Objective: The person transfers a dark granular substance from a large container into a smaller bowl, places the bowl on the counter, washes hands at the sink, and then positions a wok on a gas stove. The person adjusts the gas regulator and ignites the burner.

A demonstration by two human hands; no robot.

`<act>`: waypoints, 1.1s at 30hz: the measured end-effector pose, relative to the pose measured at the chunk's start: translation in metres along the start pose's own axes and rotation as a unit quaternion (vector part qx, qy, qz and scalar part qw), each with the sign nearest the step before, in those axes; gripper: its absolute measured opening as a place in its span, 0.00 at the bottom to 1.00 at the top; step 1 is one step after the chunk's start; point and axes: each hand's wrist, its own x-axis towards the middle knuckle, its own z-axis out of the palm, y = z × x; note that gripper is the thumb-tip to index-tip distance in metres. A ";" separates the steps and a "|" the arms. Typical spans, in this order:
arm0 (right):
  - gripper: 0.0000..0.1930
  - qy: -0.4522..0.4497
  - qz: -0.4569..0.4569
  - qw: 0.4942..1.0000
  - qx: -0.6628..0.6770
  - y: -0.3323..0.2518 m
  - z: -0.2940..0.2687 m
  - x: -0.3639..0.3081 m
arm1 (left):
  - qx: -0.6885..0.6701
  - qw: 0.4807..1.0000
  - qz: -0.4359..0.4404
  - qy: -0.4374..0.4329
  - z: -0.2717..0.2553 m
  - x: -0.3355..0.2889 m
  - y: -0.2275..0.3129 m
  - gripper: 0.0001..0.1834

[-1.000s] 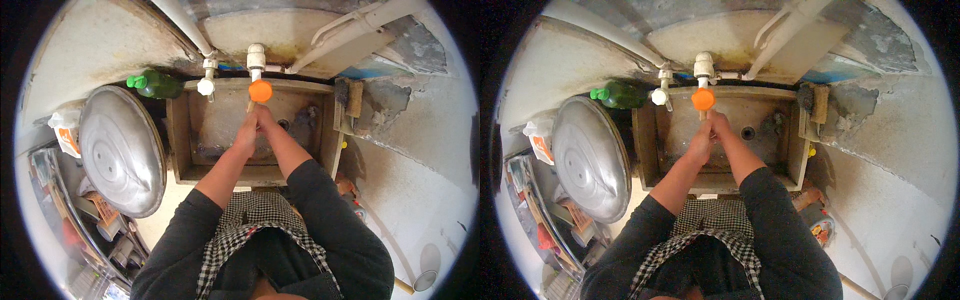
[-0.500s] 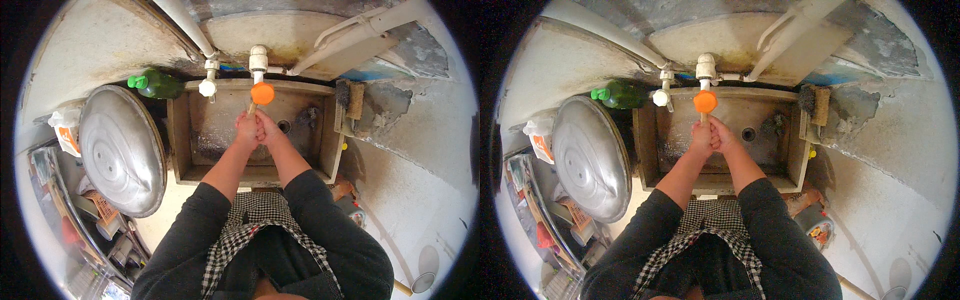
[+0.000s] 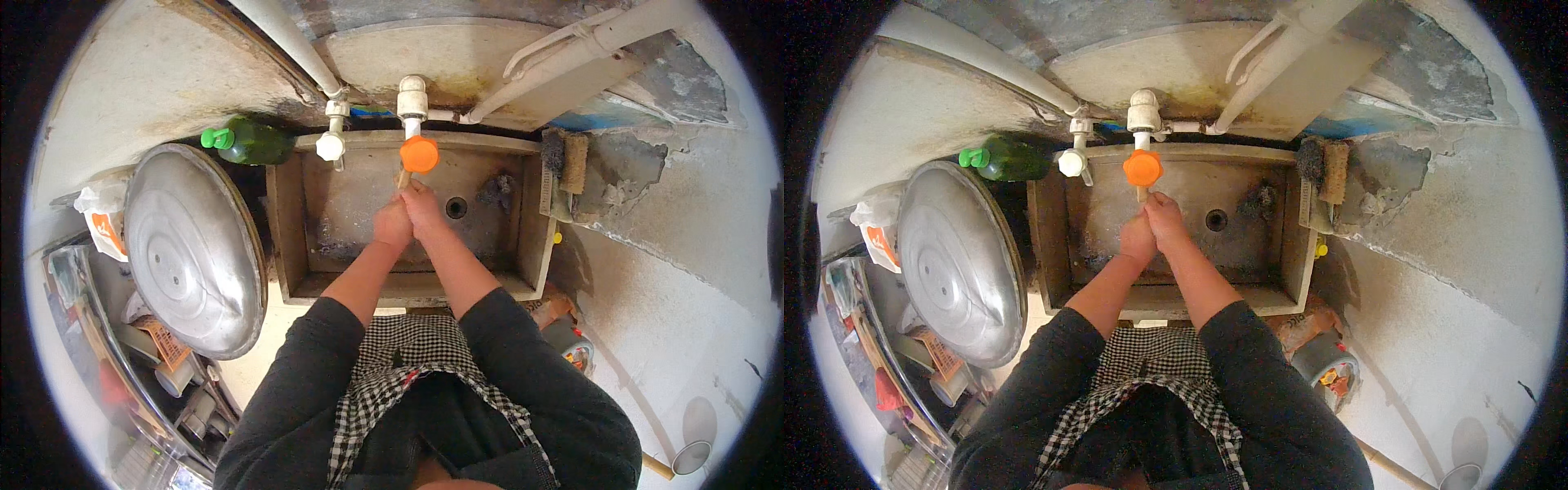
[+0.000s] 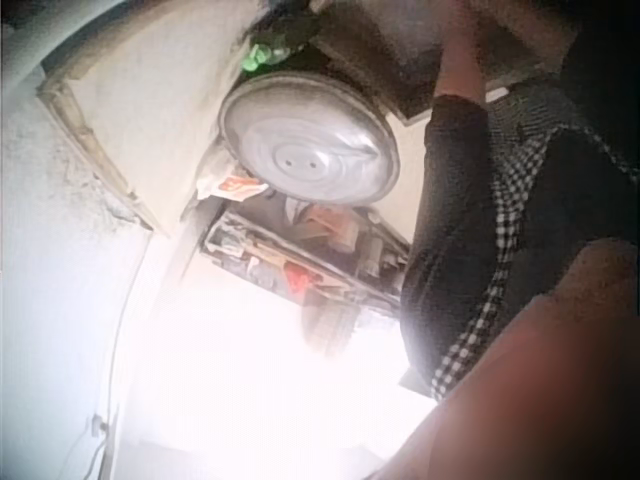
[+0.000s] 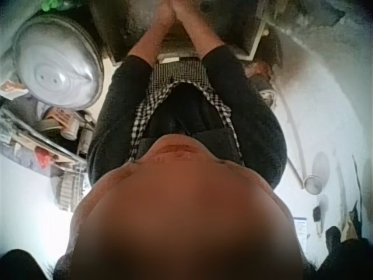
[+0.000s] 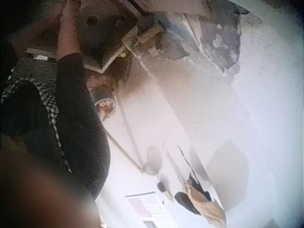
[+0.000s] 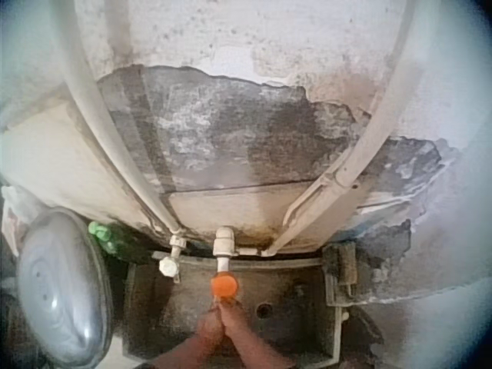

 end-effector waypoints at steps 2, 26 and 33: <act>0.12 0.050 -0.052 0.990 -0.123 0.002 0.008 -0.009 | 0.050 0.999 0.020 0.009 -0.004 0.003 -0.006 0.14; 0.26 0.027 -0.065 0.919 -0.388 -0.006 0.032 -0.018 | -0.817 0.560 -0.091 -0.103 -0.003 0.021 -0.017 0.28; 0.16 -0.046 0.057 0.961 0.268 -0.017 0.037 0.009 | -0.888 0.454 -0.015 -0.077 0.005 -0.010 0.018 0.23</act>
